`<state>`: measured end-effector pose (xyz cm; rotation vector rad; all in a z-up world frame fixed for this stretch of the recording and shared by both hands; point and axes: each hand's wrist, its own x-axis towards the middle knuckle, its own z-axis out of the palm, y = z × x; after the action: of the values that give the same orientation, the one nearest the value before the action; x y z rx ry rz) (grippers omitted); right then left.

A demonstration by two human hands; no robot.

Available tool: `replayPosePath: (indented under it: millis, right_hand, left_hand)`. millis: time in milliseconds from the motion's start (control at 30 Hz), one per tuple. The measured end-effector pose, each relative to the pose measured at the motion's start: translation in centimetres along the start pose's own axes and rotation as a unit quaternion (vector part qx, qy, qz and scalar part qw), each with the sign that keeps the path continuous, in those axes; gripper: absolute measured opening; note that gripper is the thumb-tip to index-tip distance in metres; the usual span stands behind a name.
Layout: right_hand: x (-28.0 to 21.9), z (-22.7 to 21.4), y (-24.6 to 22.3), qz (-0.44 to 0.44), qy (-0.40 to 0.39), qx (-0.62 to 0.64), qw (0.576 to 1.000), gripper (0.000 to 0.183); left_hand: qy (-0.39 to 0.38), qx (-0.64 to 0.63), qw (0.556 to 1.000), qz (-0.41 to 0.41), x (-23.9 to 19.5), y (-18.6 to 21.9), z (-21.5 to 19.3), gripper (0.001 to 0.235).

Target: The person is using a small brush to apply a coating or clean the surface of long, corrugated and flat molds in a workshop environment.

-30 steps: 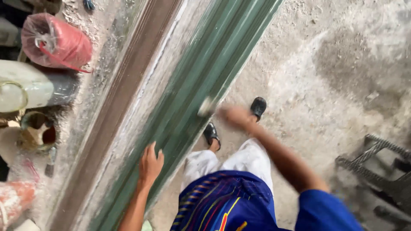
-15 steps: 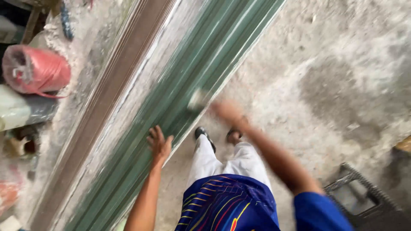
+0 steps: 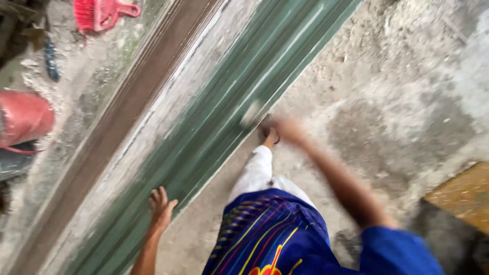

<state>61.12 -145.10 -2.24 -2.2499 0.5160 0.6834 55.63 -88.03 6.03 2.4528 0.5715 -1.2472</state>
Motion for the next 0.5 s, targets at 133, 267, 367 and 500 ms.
replayPosePath:
  millis: [133,267,367,500]
  right_hand:
    - [-5.3,0.0,-5.9,-0.185,-0.236,-0.07,0.951,0.054]
    - [3.0,-15.9,0.7,-0.001,-0.051,0.134,0.99,0.036]
    - [6.1,-21.3,3.9,-0.165,0.148,0.037,0.974,0.048]
    - [3.4,-8.0,1.9,-0.005,-0.052,0.148,0.988,0.048]
  left_hand:
    - [-0.018,0.015,0.999,-0.04,2.5,-2.2,0.5,0.093]
    - [-0.074,-0.057,0.987,-0.127,-2.7,6.6,-2.7,0.091]
    - [-0.06,-0.061,0.985,-0.149,-1.9,7.9,-1.8,0.093]
    - [0.117,0.02,0.991,-0.062,1.2,10.3,1.5,0.078]
